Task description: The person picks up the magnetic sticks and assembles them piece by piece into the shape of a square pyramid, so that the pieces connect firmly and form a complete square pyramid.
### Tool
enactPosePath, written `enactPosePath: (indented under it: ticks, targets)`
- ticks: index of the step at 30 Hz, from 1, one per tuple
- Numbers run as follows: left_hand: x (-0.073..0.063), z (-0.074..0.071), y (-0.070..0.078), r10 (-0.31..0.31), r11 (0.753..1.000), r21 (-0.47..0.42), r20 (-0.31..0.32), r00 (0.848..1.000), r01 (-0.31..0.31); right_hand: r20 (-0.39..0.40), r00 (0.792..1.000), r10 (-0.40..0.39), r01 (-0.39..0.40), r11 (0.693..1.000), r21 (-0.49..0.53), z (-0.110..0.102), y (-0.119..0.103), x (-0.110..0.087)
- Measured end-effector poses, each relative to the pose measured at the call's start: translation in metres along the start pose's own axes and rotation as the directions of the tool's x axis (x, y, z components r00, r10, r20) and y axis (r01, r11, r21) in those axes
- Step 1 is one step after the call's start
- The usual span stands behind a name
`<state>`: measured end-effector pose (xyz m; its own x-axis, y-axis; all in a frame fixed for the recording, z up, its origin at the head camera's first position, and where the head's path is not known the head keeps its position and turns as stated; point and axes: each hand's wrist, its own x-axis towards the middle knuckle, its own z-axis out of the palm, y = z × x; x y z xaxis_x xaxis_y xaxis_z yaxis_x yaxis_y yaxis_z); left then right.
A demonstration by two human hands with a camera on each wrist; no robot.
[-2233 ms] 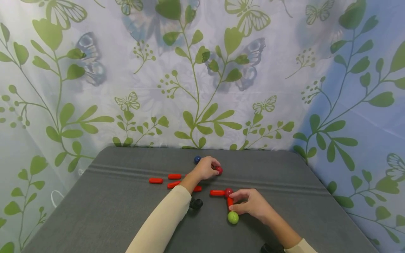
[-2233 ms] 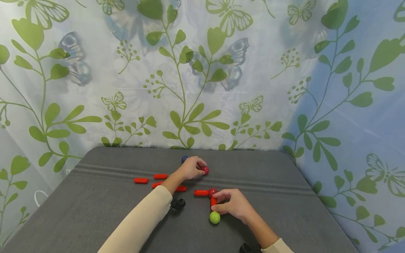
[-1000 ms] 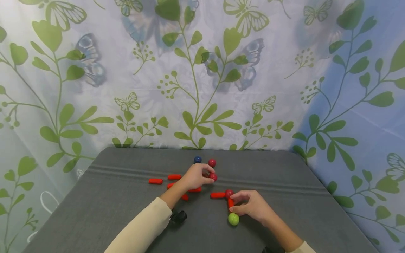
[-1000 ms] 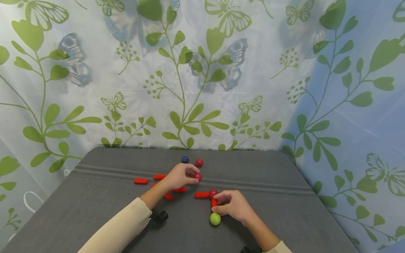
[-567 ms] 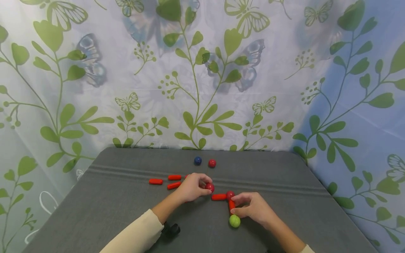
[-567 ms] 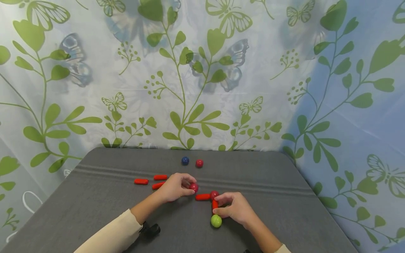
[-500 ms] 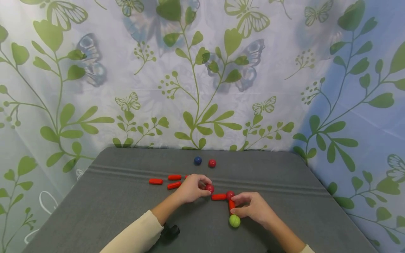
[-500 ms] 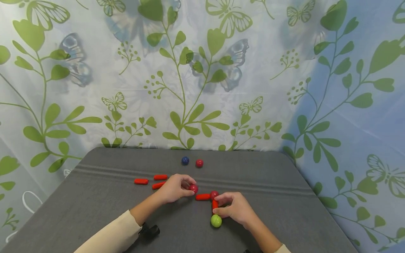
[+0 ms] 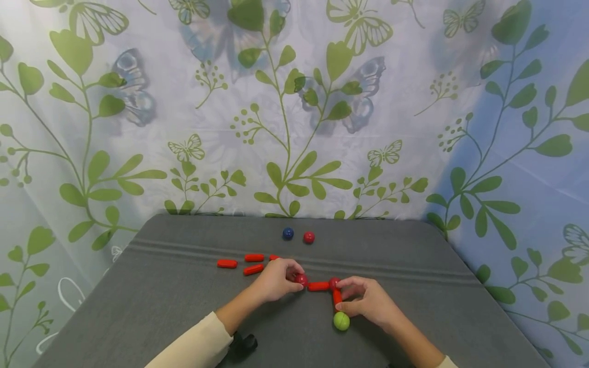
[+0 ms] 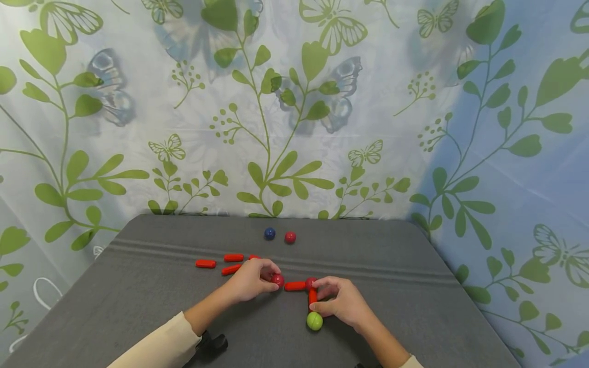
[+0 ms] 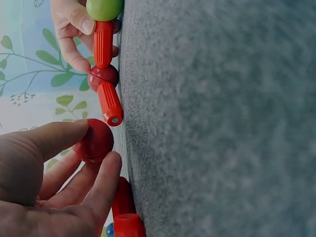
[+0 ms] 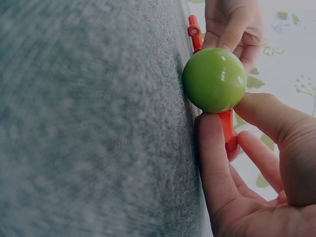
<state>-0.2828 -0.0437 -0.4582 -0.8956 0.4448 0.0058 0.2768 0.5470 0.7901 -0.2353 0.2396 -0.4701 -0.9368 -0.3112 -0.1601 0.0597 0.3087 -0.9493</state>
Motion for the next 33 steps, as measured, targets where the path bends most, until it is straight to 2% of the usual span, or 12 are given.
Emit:
enactPosePath:
  ticks: [10, 23, 33]
  targets:
    - [-0.0025, 0.0010, -0.0014, 0.002, 0.999, 0.034, -0.008, 1.000, -0.001, 0.019, 1.000, 0.001, -0.001, 1.000, 0.027, -0.0013, -0.0005, -0.0005]
    - [0.0018, 0.0054, -0.0025, 0.030, 0.998, 0.059, -0.018, 0.999, -0.029, 0.015, 0.999, 0.033, -0.033, 0.999, 0.037, -0.0033, -0.0014, 0.0027]
    - [0.0031, 0.0053, -0.0028, 0.021, 0.998, 0.063, -0.008, 1.000, -0.021, 0.017, 1.000, 0.010, -0.011, 0.998, 0.062, -0.0031, -0.0021, 0.0021]
